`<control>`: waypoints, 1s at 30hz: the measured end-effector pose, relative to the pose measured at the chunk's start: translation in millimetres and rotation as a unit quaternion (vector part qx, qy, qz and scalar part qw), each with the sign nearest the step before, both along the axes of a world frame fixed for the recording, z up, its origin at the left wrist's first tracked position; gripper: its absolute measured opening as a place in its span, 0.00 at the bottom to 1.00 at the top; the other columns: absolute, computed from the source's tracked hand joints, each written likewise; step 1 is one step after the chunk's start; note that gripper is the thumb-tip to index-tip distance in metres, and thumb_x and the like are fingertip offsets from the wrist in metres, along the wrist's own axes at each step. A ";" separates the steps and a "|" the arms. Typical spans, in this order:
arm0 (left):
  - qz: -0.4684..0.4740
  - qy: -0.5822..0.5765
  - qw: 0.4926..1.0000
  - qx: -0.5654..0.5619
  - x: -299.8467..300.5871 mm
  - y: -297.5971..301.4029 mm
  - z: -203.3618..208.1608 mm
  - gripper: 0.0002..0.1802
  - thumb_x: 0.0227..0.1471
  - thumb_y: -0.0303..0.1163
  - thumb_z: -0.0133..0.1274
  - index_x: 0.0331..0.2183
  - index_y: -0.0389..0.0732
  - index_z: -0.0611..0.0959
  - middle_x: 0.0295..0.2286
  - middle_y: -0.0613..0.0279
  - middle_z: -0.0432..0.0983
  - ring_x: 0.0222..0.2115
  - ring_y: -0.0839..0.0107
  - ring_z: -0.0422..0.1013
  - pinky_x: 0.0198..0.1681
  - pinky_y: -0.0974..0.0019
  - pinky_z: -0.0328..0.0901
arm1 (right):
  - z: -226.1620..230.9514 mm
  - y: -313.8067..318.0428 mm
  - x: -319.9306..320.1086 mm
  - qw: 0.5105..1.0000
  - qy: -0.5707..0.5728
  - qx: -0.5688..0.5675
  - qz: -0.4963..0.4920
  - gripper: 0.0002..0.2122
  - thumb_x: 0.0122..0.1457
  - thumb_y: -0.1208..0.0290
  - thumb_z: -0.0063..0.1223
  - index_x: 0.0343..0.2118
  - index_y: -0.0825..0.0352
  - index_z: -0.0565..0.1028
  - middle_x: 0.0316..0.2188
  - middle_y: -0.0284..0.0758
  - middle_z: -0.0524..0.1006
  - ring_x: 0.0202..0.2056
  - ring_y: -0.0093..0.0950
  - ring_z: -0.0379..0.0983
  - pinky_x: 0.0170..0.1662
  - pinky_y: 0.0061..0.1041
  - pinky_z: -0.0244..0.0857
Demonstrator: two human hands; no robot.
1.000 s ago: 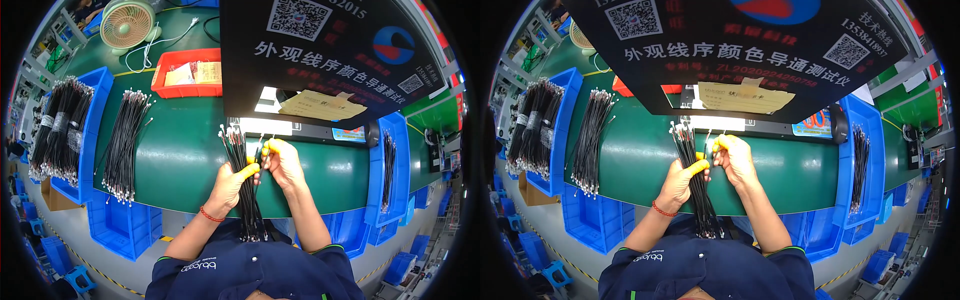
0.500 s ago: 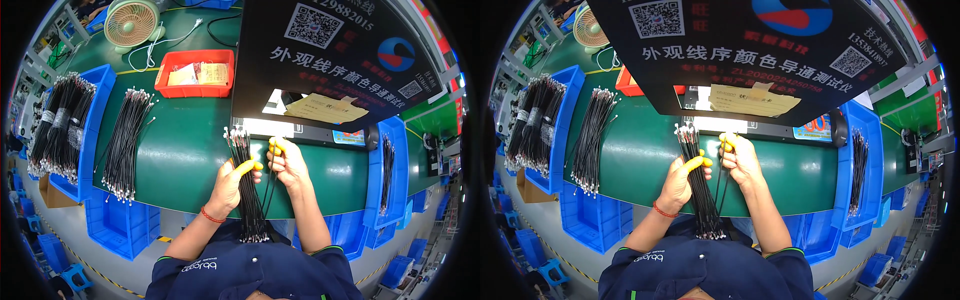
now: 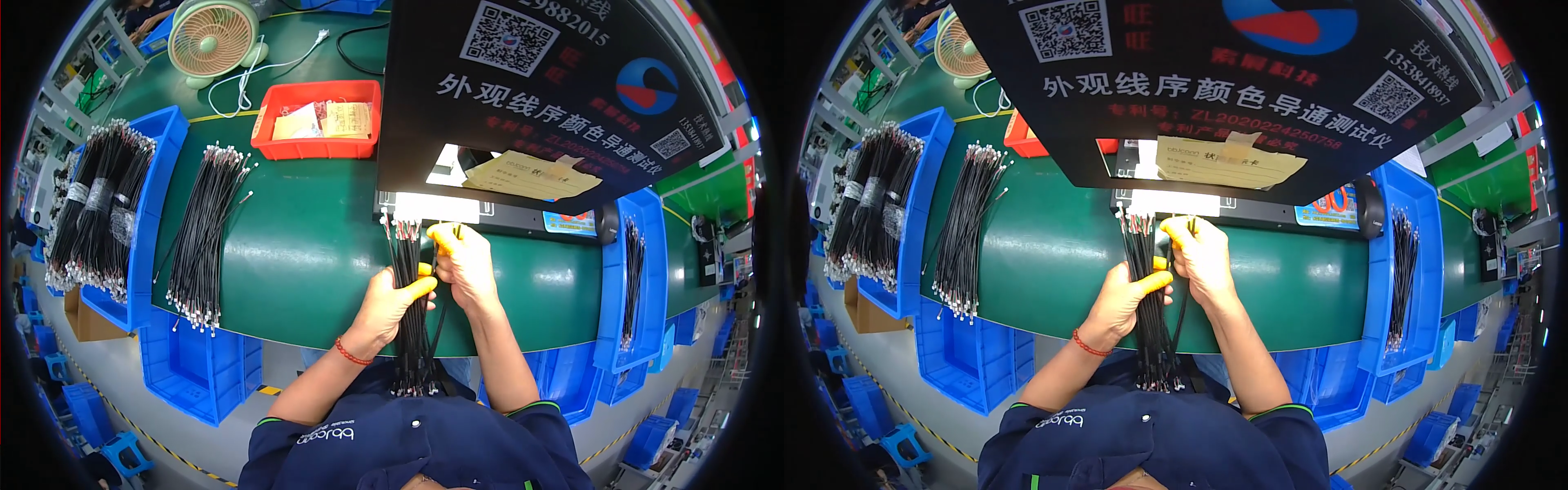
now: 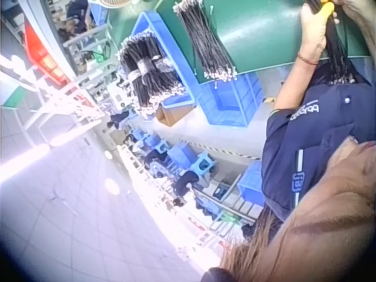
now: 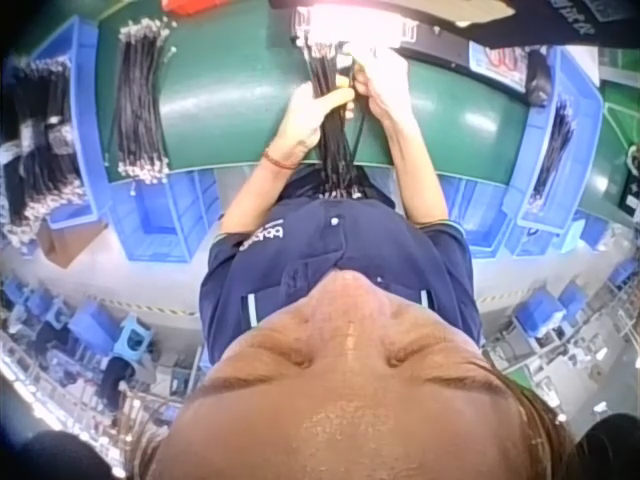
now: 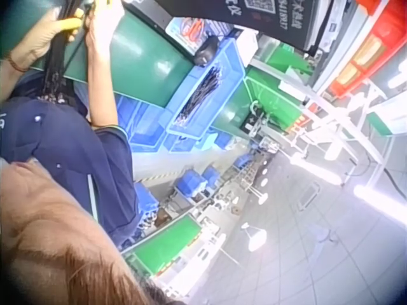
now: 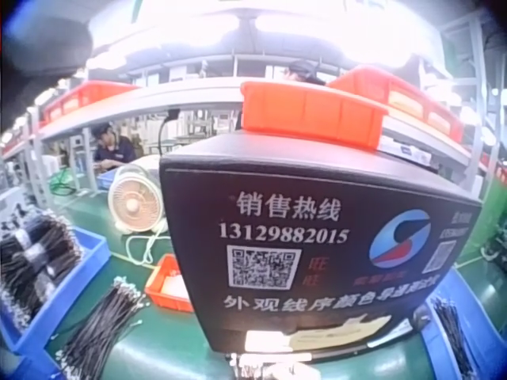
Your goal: The person assembles and tests electrical wire harnesses by plugging connectors from wire bundles into a test fixture, then organizes the bundles into blue and red plastic bins. The person uses the test fixture to verify the electrical connections.
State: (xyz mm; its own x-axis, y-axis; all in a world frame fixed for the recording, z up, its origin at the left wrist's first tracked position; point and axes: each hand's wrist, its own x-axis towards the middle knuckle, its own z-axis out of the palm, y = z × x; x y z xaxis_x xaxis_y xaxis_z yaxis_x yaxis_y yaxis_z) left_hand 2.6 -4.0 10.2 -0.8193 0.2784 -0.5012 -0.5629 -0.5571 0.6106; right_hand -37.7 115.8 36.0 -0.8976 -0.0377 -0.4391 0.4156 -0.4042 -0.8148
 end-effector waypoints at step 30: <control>0.073 -0.021 0.993 0.088 -2.2 -3.0 7.5 0.08 0.42 0.24 0.51 0.29 0.38 0.71 0.23 0.65 0.69 0.20 0.77 0.67 0.22 0.75 0.66 | -14.6 15.7 -6.9 0.988 -0.060 -0.145 0.004 0.08 0.50 0.69 0.48 0.21 0.62 0.63 0.12 0.23 0.57 0.09 0.11 0.47 0.10 0.10 0.39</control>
